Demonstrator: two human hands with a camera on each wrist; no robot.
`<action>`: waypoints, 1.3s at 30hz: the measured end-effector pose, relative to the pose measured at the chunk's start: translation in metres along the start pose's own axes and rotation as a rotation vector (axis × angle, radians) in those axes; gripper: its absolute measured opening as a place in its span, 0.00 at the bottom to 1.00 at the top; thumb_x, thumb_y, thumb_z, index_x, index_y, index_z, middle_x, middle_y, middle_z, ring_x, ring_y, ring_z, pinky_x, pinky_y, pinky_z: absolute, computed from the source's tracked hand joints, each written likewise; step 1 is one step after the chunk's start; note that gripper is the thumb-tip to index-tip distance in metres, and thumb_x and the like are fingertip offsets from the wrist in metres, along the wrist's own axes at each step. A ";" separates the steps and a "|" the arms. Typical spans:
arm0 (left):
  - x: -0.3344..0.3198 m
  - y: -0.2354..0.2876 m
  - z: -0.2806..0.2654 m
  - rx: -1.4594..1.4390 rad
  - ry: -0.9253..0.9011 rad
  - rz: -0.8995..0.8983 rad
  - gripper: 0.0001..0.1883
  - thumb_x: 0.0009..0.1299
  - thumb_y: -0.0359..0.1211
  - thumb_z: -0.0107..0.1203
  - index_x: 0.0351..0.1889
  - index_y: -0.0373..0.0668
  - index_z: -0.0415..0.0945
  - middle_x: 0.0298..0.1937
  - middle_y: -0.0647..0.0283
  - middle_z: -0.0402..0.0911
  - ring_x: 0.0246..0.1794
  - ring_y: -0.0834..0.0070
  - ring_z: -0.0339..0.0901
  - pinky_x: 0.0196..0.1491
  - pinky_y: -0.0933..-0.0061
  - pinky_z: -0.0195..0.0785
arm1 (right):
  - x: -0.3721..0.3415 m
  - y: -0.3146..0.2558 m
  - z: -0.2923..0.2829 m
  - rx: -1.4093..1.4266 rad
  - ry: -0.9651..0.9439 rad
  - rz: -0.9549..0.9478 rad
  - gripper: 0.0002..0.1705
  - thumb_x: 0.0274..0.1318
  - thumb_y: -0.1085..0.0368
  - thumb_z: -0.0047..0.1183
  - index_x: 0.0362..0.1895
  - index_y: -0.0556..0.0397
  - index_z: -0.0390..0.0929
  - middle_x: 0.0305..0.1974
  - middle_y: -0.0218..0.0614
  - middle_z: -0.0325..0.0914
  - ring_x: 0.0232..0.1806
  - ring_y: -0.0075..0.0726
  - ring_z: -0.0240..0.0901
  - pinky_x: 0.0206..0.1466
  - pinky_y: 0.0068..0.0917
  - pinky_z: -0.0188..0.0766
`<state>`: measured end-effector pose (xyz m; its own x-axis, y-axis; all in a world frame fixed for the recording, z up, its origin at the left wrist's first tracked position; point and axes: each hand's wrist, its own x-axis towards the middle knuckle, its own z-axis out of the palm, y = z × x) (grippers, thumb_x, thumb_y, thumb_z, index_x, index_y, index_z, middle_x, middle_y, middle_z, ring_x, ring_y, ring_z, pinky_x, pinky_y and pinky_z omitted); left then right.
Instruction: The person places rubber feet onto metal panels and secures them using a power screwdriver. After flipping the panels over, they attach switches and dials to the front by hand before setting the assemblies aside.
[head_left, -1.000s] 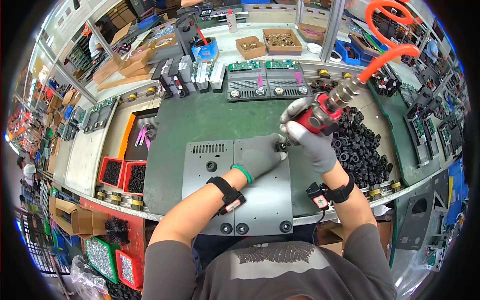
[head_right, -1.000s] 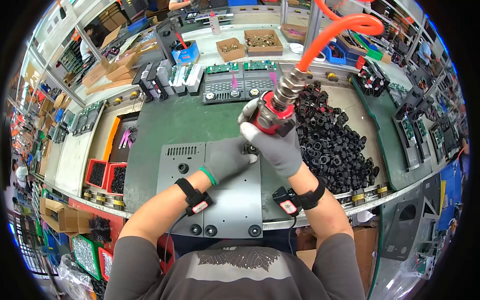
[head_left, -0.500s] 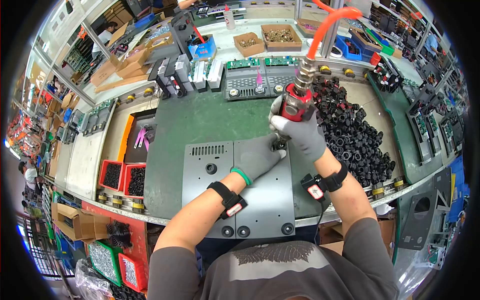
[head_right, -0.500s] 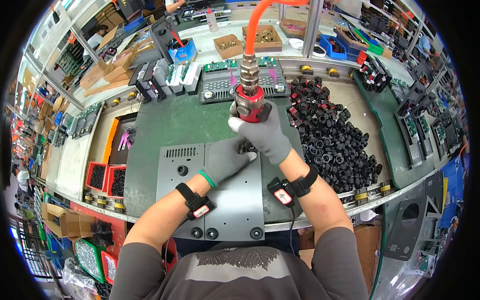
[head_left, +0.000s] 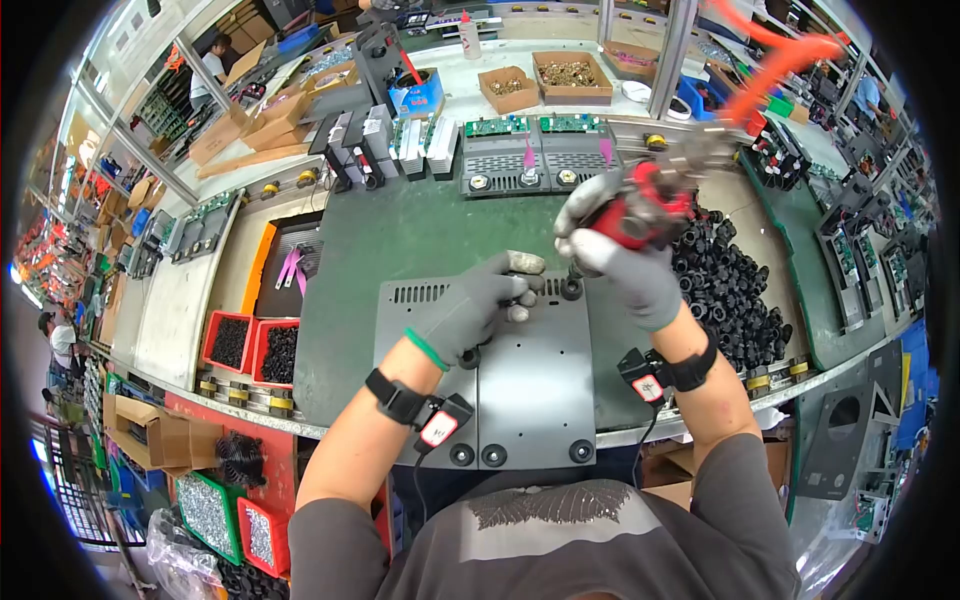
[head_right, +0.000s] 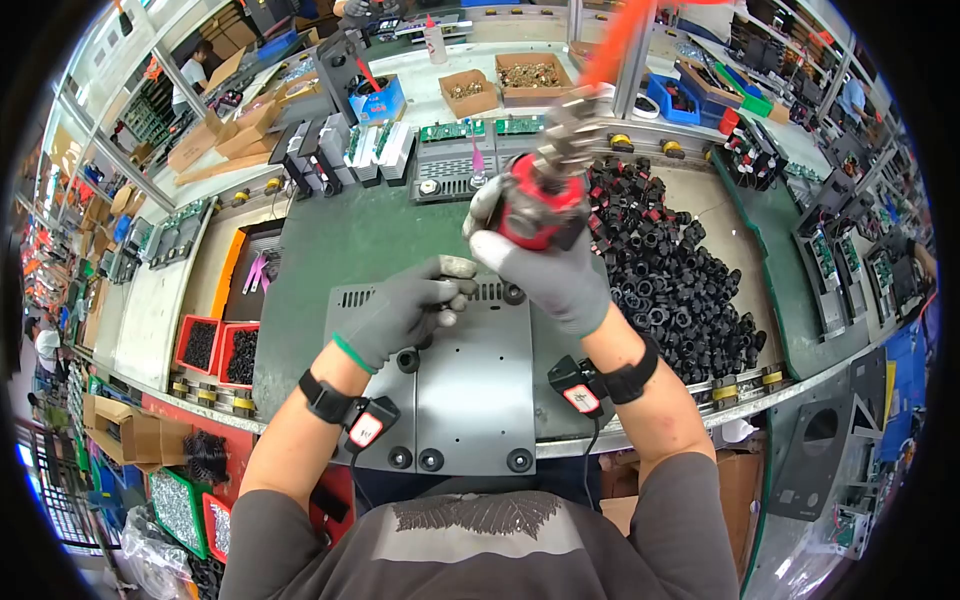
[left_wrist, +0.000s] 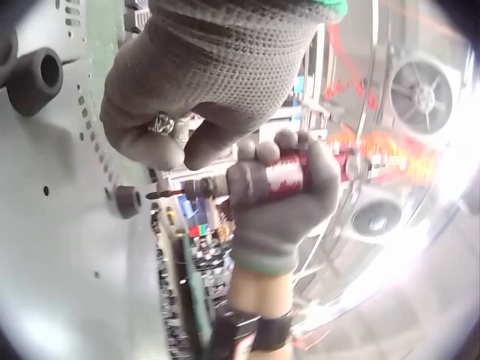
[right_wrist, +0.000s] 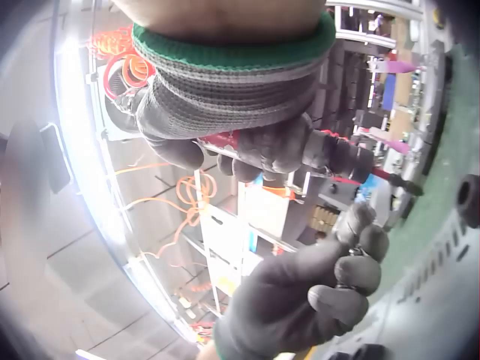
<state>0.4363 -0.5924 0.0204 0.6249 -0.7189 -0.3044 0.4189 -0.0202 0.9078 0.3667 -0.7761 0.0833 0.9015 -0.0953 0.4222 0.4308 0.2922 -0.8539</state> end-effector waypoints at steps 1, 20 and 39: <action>-0.013 0.003 0.003 -0.181 0.010 -0.011 0.15 0.75 0.29 0.46 0.57 0.35 0.66 0.42 0.64 0.76 0.32 0.83 0.71 0.31 0.82 0.68 | -0.003 -0.010 0.005 0.074 -0.026 -0.022 0.13 0.46 0.80 0.54 0.38 0.55 0.74 0.34 0.33 0.77 0.36 0.25 0.75 0.42 0.25 0.75; -0.078 -0.029 0.021 -0.513 -0.061 0.015 0.19 0.79 0.45 0.43 0.54 0.41 0.71 0.33 0.72 0.70 0.22 0.89 0.58 0.19 0.90 0.50 | -0.046 -0.039 0.066 0.124 -0.174 -0.094 0.17 0.47 0.73 0.56 0.43 0.53 0.67 0.36 0.41 0.74 0.34 0.33 0.73 0.41 0.34 0.76; -0.072 -0.031 0.008 -0.541 -0.041 0.050 0.21 0.79 0.50 0.41 0.49 0.41 0.70 0.23 0.73 0.65 0.15 0.87 0.54 0.16 0.87 0.45 | -0.037 -0.021 0.084 0.144 -0.147 -0.126 0.17 0.45 0.76 0.51 0.42 0.53 0.67 0.34 0.39 0.73 0.32 0.33 0.72 0.36 0.32 0.72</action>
<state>0.3730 -0.5459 0.0162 0.6309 -0.7366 -0.2435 0.6757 0.3674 0.6391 0.3209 -0.6988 0.1110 0.8207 -0.0029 0.5713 0.5194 0.4205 -0.7440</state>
